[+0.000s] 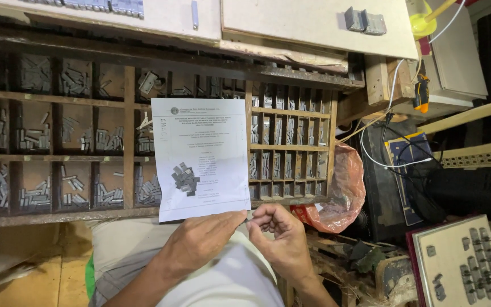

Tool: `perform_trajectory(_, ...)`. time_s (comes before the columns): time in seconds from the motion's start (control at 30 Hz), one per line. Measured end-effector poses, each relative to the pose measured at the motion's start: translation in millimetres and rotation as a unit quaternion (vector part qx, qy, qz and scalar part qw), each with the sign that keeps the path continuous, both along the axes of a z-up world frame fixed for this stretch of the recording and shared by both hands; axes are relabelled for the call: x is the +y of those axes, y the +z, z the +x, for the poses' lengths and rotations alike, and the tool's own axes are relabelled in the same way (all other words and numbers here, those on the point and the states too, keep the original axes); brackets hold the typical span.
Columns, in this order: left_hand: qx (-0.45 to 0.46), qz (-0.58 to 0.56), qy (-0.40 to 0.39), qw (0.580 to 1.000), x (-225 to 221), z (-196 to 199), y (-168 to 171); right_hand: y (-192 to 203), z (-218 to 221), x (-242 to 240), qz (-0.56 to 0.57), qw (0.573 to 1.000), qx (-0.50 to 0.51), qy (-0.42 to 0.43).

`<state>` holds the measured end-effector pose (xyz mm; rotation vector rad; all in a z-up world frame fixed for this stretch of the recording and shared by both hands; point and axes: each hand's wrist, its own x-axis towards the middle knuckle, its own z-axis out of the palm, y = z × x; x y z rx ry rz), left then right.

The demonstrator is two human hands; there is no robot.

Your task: Arranging individual metal type characters into a tray for letterpress printing while referring to a printed guide.

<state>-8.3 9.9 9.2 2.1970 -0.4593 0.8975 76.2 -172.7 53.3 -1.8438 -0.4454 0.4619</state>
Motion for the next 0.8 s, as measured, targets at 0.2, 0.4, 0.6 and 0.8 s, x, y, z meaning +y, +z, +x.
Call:
perform_trajectory(0.2,0.035,-0.136,0.019,0.99,-9,4,-19,4,11,-11,0.063,0.992,0.085,0.068)
perform_trajectory(0.4,0.046,-0.138,-0.006,0.989,-9,2,-11,-20,10,-15,0.091,0.979,0.181,-0.018)
perform_trajectory(0.6,0.005,-0.117,-0.012,0.993,-8,4,-13,-39,-2,-12,0.129,0.969,0.198,-0.076)
perform_trajectory(0.8,0.113,-0.217,0.047,0.969,-15,3,-27,-31,-11,-5,0.14,0.969,0.168,-0.112)
